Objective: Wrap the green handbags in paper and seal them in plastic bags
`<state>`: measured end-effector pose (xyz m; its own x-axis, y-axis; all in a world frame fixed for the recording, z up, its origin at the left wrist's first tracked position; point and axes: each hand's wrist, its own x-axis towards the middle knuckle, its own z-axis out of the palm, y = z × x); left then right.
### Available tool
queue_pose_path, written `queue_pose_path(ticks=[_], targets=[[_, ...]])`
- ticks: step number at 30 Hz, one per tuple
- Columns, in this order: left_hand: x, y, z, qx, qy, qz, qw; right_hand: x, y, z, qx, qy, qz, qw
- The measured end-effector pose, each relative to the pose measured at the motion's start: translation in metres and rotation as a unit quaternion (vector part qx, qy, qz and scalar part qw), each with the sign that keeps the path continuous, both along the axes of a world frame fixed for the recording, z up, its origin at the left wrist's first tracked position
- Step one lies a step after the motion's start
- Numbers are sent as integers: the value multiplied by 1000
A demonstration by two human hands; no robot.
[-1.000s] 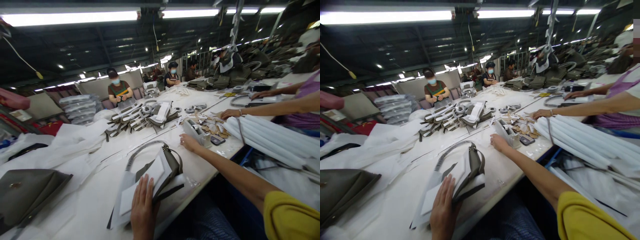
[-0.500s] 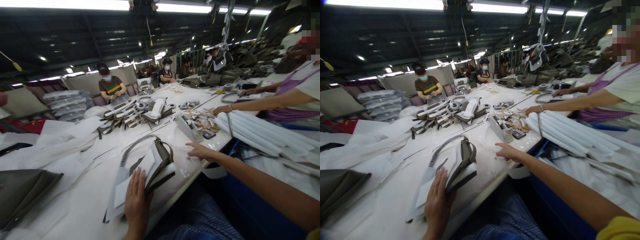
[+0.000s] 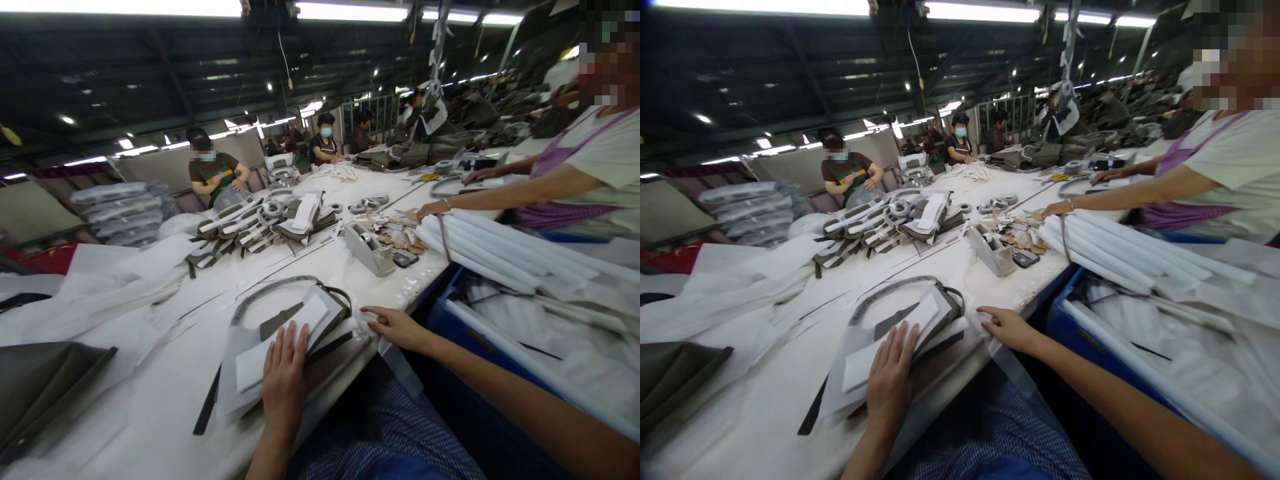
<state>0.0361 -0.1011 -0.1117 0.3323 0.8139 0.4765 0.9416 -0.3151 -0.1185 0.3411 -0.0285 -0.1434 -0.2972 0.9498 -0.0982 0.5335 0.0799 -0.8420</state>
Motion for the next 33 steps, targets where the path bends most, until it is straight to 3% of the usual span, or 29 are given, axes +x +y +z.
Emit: queue_pose_path(ticks=[4, 8, 12, 17, 22, 26, 31, 33], targets=[[13, 12, -1, -24, 42, 27, 998, -11, -20, -8, 22, 62, -5, 998], [24, 21, 0, -31, 70, 48, 996, -15, -50, -7, -13, 149, -22, 989], [29, 23, -1, -39, 73, 53, 995, -9, -85, 2, -38, 172, -28, 984], [19, 28, 4, -46, 40, 39, 997, 5, -119, 24, -83, 181, 67, 978], [-13, 36, 26, -15, -70, 52, 996, 0, -116, 40, 61, 156, 144, 975], [-37, 30, 41, 3, -154, 115, 981, -32, -90, 52, 173, 168, 227, 943], [-55, 16, 45, 29, -212, 114, 970, -80, -52, 79, 312, 227, 225, 895], [-58, 13, 47, 36, -230, 115, 966, -94, -35, 81, 339, 239, 213, 885]])
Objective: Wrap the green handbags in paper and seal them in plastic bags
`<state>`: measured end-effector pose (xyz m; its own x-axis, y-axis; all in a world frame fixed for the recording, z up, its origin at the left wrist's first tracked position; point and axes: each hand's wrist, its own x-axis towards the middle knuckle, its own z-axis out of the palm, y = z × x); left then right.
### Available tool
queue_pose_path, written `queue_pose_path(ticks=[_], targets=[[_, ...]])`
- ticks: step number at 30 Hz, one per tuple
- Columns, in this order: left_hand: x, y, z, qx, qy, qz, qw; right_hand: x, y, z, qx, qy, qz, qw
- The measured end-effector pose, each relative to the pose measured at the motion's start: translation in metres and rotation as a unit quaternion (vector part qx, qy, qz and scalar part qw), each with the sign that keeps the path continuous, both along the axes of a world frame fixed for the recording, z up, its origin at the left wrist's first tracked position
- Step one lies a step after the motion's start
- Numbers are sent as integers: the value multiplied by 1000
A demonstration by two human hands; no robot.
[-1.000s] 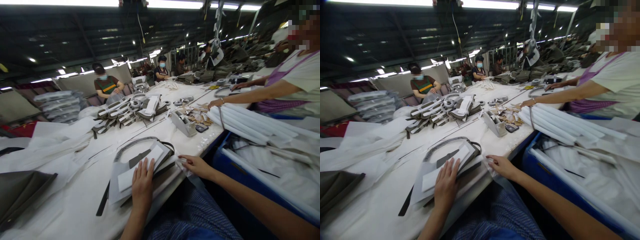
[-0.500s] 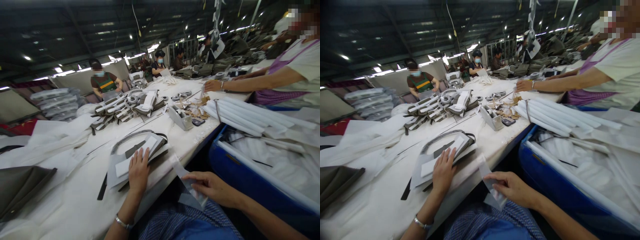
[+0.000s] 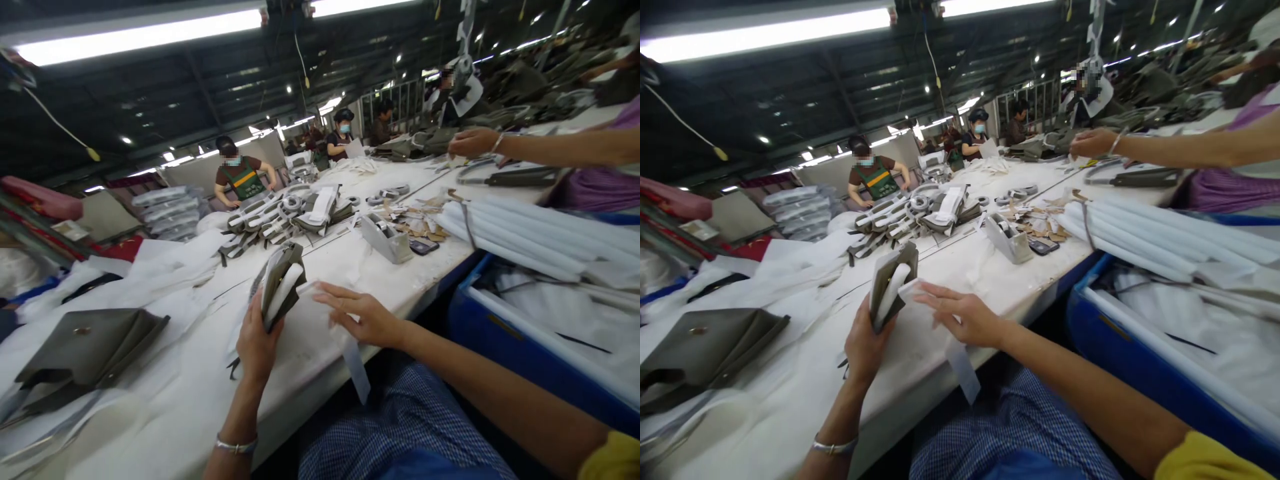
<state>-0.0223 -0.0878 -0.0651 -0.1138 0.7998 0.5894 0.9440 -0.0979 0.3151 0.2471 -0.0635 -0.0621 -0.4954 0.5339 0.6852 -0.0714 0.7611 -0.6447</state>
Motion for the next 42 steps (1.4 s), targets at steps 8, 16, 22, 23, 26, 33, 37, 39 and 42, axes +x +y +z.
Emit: queue_pose_path(ticks=[8, 16, 22, 23, 26, 33, 37, 39, 42], targets=[[-2, 0, 8, 4, -38, 30, 999, -37, 87, -76, -181, -133, -129, 966], [-4, 0, -2, 16, -14, 17, 1000, -57, 118, -43, -172, -26, -66, 983], [-9, -1, 3, 10, -52, 19, 998, -71, 132, 4, -221, 100, -34, 969], [-9, -2, 4, 7, -56, 18, 998, -72, 133, 4, -273, 86, -29, 958], [-10, -3, 6, 2, -61, 19, 998, -70, 134, -8, -427, -17, -27, 904], [-12, -2, 3, 11, -58, 10, 998, -50, 127, -40, -498, -163, -32, 851], [-14, -1, 2, 14, -58, 7, 998, -42, 130, -43, -500, -208, -26, 840], [-14, -1, 2, 17, -59, 3, 998, -42, 131, -43, -499, -221, -23, 838], [-15, -1, 2, 18, -64, -6, 998, -50, 131, -40, -487, -209, 9, 848]])
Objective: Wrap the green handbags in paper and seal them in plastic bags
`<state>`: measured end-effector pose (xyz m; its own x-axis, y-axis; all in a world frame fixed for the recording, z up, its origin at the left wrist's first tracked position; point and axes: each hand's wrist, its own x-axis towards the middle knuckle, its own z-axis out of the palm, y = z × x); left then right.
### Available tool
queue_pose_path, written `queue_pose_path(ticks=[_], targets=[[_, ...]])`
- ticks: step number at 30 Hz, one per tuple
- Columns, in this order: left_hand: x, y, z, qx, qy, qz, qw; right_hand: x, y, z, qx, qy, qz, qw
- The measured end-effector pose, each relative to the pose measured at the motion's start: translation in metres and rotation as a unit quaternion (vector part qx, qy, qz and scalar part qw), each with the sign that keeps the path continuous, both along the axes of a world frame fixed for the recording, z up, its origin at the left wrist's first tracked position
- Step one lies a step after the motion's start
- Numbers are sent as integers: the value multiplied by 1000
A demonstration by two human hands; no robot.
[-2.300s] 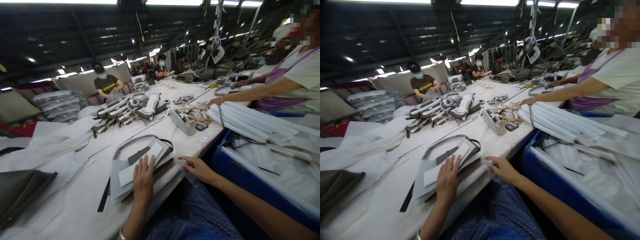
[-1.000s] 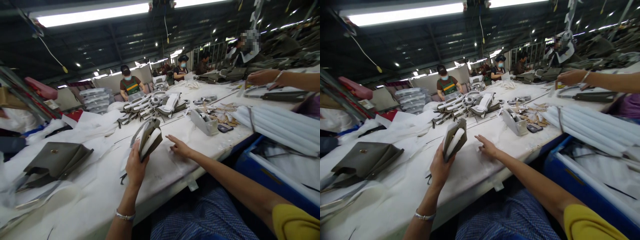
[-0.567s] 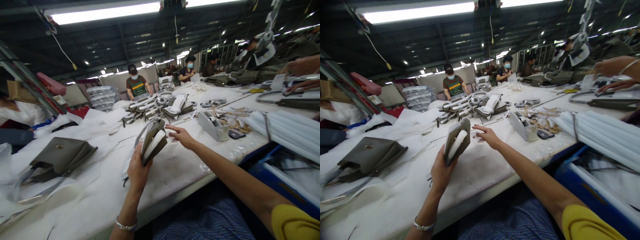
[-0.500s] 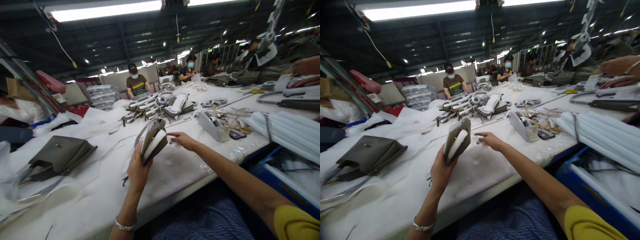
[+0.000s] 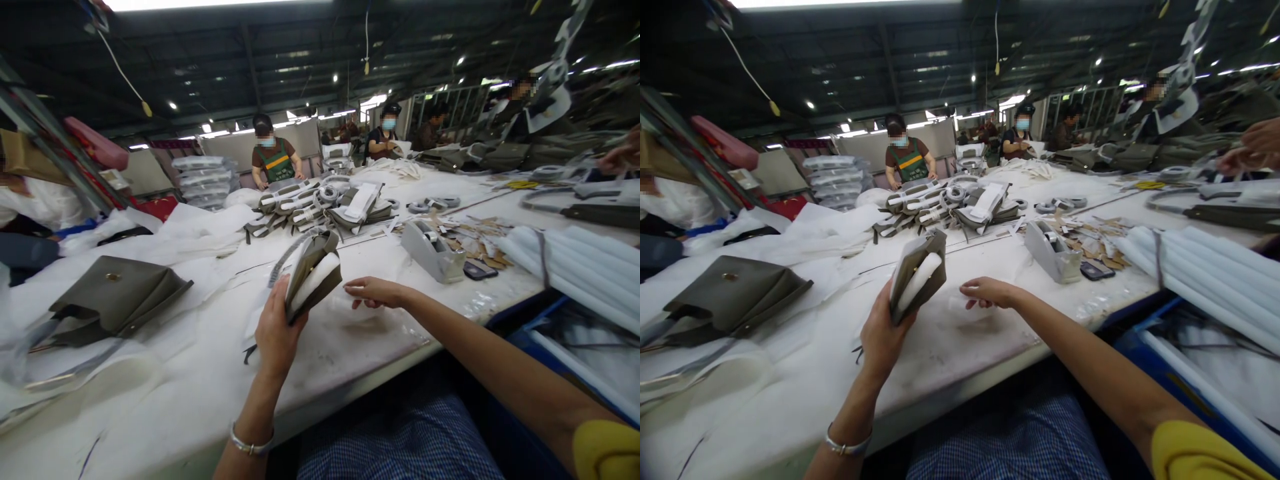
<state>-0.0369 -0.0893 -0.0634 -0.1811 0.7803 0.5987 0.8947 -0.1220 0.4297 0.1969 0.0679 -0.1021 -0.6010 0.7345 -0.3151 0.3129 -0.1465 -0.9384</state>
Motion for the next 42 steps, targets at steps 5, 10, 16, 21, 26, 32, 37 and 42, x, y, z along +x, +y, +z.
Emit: queue_pose_path(ticks=[5, 10, 16, 21, 26, 32, 37, 42], targets=[[0, -1, 0, -2, -1, 1, 1000, -25, 9, 19, 95, 125, -89, 984], [-1, -1, 1, -3, -4, 18, 1000, -36, 29, 21, 209, 138, -164, 954], [0, -1, 0, -1, -2, 11, 1000, -21, 33, -16, 241, -25, -127, 962], [0, 0, -2, 6, 11, 6, 1000, 6, 22, -26, 322, -98, -126, 933], [2, 1, -2, 5, 12, 5, 1000, 18, 11, -26, 444, -129, -23, 886], [1, -3, 1, 4, -2, -7, 1000, 21, -1, -11, 558, -128, 290, 767], [-2, -4, 3, -1, -15, 7, 1000, 43, -23, 8, 465, -103, 339, 811], [-3, -2, -1, 7, 0, 3, 1000, 42, -38, -12, 465, -33, 319, 825]])
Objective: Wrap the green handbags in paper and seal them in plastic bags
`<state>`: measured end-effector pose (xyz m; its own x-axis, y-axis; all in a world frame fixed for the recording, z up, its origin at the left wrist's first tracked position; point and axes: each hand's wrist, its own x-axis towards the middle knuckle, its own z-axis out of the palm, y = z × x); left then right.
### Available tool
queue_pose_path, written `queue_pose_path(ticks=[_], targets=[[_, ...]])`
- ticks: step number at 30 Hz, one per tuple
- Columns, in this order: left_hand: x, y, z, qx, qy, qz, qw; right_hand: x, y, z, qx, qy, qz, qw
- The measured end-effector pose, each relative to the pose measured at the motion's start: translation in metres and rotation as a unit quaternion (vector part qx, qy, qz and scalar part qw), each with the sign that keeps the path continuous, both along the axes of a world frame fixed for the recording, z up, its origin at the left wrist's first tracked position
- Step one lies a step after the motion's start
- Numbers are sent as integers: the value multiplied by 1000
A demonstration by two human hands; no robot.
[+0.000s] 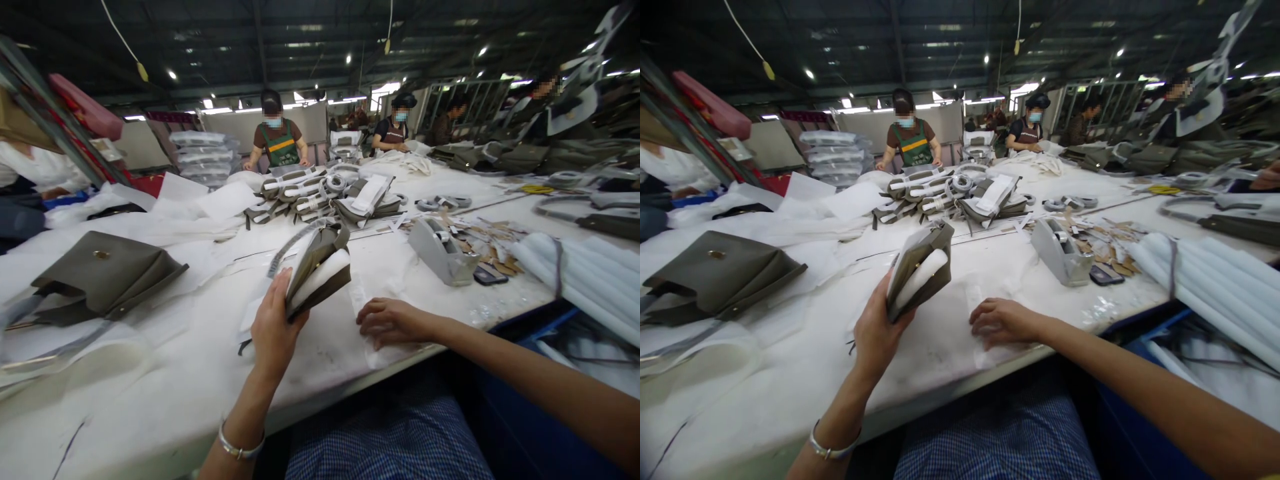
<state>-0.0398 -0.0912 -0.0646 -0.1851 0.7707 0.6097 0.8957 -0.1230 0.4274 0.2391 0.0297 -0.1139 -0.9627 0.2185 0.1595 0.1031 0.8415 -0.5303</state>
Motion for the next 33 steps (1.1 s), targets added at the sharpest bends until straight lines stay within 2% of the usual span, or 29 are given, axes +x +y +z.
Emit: queue_pose_path(ticks=[4, 6, 8, 11, 13, 17, 20, 22, 24, 26, 29, 33], targets=[[1, 1, -1, -7, 14, -11, 1000, -16, -7, -16, 40, 41, -43, 997], [1, 1, 0, -5, 11, -9, 1000, -23, -4, -12, 41, 11, -44, 998], [0, 0, 0, -5, 4, -5, 1000, -30, 9, 1, -9, -27, -62, 998], [-1, 0, 0, -7, -6, -4, 1000, -44, 51, 25, -119, -67, -128, 982], [-1, 0, 0, -5, -7, -3, 1000, -58, 87, 37, -144, -77, -160, 974], [0, 0, 1, -15, 0, -6, 1000, -90, 149, 50, -118, -43, -222, 967], [-1, 0, 0, -21, 3, 5, 1000, -105, 167, 52, -74, 10, -304, 950], [-2, 1, -1, -20, 3, 8, 1000, -105, 161, 48, -41, 44, -356, 933], [-4, 2, -3, -13, 3, 5, 1000, -94, 141, 37, -15, 68, -378, 923], [-5, 3, -4, -8, 6, -1, 1000, -75, 112, 20, 18, 71, -349, 934], [-3, 5, -6, -11, 21, -9, 1000, -43, 65, -10, 81, 22, -262, 962], [5, 9, -11, -10, 71, -34, 997, -24, 16, -33, 74, -46, -244, 966]])
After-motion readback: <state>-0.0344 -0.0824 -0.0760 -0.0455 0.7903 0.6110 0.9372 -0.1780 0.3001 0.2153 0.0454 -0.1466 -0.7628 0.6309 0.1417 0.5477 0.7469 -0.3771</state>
